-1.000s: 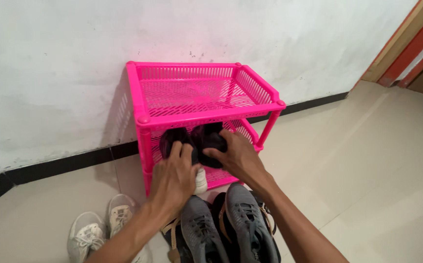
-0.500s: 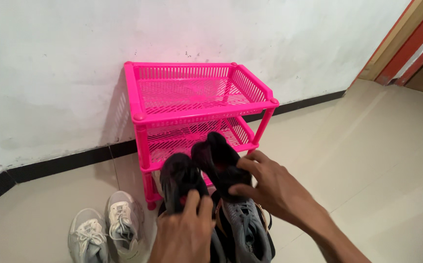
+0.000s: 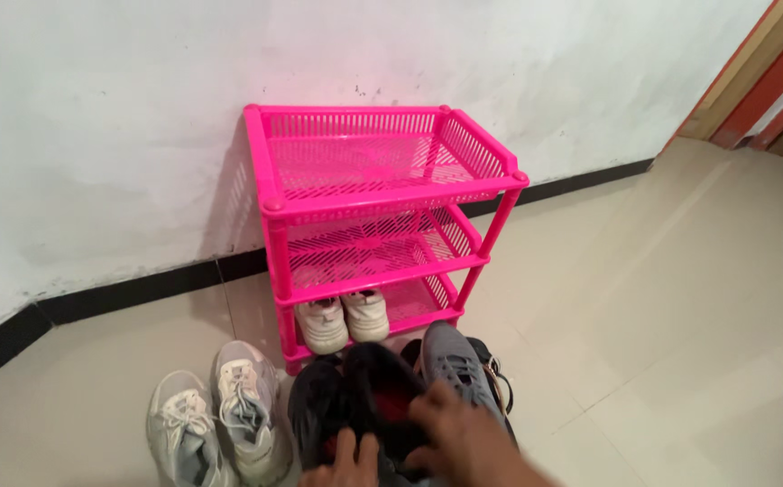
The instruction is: The person removes several pairs of shoes from a pink three-tier plastic shoe rack and places them on the floor. Then, using a cloth, the person wipes each shelf and the frame of the rack.
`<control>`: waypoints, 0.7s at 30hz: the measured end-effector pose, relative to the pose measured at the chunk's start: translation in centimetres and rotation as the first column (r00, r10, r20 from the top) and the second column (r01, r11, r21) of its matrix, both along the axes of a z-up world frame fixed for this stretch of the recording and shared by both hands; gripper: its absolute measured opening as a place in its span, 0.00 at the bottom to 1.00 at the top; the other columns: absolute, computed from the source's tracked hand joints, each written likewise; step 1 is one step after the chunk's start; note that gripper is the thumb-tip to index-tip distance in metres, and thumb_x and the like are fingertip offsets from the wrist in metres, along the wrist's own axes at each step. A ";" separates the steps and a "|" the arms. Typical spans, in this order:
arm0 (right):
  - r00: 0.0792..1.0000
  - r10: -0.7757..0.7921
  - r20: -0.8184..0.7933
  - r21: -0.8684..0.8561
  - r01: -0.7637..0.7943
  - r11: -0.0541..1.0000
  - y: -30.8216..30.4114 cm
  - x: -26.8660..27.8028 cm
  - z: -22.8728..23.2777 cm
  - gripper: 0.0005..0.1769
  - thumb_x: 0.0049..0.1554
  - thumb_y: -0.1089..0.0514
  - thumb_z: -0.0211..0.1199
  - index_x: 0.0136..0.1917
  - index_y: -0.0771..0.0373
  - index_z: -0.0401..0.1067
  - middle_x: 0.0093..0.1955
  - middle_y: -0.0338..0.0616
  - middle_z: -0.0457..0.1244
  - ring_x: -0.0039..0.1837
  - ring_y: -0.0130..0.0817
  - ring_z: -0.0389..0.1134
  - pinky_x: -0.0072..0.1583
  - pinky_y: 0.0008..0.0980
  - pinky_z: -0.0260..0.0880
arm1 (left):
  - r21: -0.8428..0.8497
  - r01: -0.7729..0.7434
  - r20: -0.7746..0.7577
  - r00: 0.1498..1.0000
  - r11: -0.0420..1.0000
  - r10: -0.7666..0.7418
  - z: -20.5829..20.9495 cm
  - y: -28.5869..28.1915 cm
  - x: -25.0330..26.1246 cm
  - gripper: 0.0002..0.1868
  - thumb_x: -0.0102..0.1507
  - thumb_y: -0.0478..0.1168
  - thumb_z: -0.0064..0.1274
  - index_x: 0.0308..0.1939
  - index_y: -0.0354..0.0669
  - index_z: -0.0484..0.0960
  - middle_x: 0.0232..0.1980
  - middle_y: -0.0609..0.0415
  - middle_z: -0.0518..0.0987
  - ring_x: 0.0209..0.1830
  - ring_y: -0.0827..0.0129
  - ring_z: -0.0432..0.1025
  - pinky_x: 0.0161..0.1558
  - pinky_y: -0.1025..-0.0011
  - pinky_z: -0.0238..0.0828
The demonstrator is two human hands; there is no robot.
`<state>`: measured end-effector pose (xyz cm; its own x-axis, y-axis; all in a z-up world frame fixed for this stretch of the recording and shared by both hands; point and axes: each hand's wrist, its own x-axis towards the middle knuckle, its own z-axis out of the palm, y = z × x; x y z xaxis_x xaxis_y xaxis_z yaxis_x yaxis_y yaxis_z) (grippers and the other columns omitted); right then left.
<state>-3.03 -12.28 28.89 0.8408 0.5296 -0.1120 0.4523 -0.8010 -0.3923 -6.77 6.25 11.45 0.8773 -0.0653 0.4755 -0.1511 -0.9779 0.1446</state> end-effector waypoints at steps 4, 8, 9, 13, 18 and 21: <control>0.997 -0.016 0.074 -0.116 0.024 0.993 0.3 -0.2 -10.3 0.26 0.50 0.50 0.73 0.58 0.57 0.68 0.58 0.54 0.57 0.45 0.60 0.71 0.44 0.54 0.75 | -0.054 0.066 -0.431 0.898 0.996 -0.083 -4.1 0.2 0.8 0.07 0.61 0.44 0.52 0.42 0.51 0.79 0.45 0.45 0.77 0.12 0.64 0.65 0.18 0.58 0.68; 0.990 -0.097 0.101 -0.284 0.122 0.951 0.2 -0.2 -16.3 0.21 0.62 0.50 0.62 0.67 0.51 0.67 0.54 0.55 0.57 0.35 0.53 0.74 0.38 0.53 0.75 | -0.085 0.037 -0.487 0.870 0.996 -0.074 -4.9 -0.4 2.0 0.10 0.61 0.46 0.53 0.43 0.49 0.79 0.45 0.44 0.78 0.17 0.61 0.67 0.23 0.57 0.69; 0.993 -0.091 0.071 -0.331 0.110 0.937 0.0 -0.1 -16.7 0.24 0.59 0.46 0.65 0.64 0.55 0.67 0.54 0.55 0.57 0.37 0.54 0.73 0.38 0.53 0.75 | -0.095 0.035 -0.498 0.864 0.995 -0.077 -4.3 -0.5 1.7 0.11 0.61 0.47 0.53 0.43 0.49 0.79 0.45 0.44 0.78 0.19 0.60 0.68 0.24 0.56 0.70; 0.995 -0.053 0.083 -0.362 0.080 0.929 -0.8 0.8 -16.2 0.35 0.48 0.40 0.73 0.60 0.61 0.66 0.53 0.55 0.58 0.36 0.54 0.71 0.36 0.51 0.75 | -0.127 0.020 -0.527 0.846 0.992 -0.084 -2.0 0.2 1.5 0.14 0.61 0.49 0.54 0.44 0.47 0.78 0.46 0.43 0.78 0.25 0.57 0.70 0.30 0.55 0.71; 0.998 -0.035 0.044 -0.449 0.051 0.892 -1.7 1.2 -17.4 0.34 0.54 0.39 0.69 0.62 0.64 0.62 0.47 0.56 0.59 0.35 0.48 0.72 0.34 0.48 0.74 | -0.156 -0.011 -0.554 0.829 0.988 -0.079 -2.4 0.4 2.2 0.17 0.61 0.52 0.55 0.46 0.44 0.78 0.46 0.42 0.79 0.32 0.52 0.72 0.36 0.53 0.72; 0.997 -0.042 0.072 -0.449 0.070 0.891 -2.5 1.5 -18.8 0.30 0.56 0.41 0.66 0.60 0.63 0.62 0.46 0.55 0.60 0.35 0.49 0.72 0.32 0.48 0.73 | -0.206 -0.027 -0.571 0.815 0.978 -0.098 -1.4 -0.5 2.2 0.20 0.61 0.53 0.56 0.46 0.43 0.78 0.46 0.41 0.79 0.36 0.50 0.74 0.40 0.52 0.73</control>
<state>-1.48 -14.75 10.11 0.8799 0.3858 -0.2772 0.4125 -0.9100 0.0429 -4.60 5.79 10.02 0.9920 -0.0625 -0.1097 -0.0132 -0.9151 0.4029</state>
